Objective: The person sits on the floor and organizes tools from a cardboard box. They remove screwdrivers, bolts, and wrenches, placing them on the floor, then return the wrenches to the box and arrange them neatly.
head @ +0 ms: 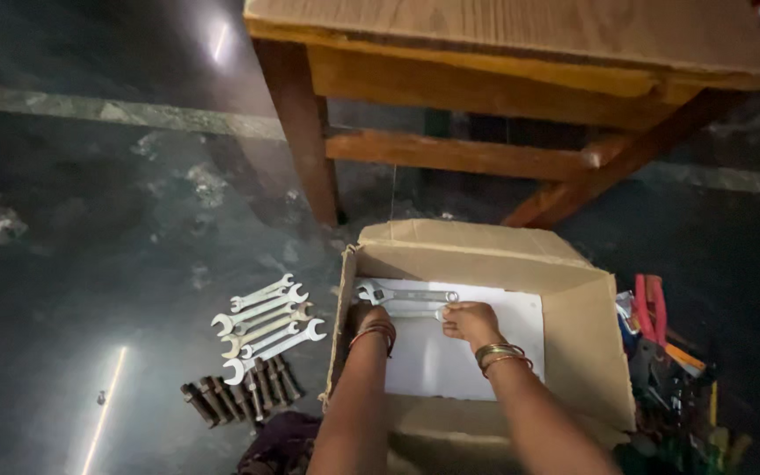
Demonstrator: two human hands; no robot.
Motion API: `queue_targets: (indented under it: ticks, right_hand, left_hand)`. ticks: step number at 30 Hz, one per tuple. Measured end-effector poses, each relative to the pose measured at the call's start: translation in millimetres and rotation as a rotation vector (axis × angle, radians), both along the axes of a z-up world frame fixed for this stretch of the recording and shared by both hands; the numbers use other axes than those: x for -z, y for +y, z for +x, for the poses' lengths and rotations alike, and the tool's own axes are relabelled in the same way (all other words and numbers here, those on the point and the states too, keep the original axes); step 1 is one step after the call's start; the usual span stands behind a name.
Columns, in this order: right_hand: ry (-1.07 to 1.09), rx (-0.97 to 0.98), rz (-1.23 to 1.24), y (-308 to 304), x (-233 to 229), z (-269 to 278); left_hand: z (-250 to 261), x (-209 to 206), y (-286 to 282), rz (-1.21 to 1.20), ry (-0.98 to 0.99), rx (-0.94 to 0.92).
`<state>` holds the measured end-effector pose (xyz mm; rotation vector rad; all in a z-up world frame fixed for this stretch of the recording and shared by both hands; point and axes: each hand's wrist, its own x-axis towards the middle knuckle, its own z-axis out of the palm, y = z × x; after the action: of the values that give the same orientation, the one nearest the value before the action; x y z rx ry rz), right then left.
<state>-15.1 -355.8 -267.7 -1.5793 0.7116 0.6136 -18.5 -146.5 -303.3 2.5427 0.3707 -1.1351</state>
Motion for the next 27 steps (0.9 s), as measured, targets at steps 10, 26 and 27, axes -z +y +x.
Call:
queue_targets:
  ticks: [10,26,27]
  right_hand:
    - [0.086,-0.066,-0.074,11,-8,-7]
    - [0.071,-0.706,0.058,2,-101,1]
    - [0.015,-0.801,0.064,6,-116,0]
  left_hand:
    - [-7,38,1,-0.008,-0.030,-0.203]
    - [13,-104,31,-0.111,-0.338,0.738]
    - [21,-134,36,-0.215,-0.369,0.699]
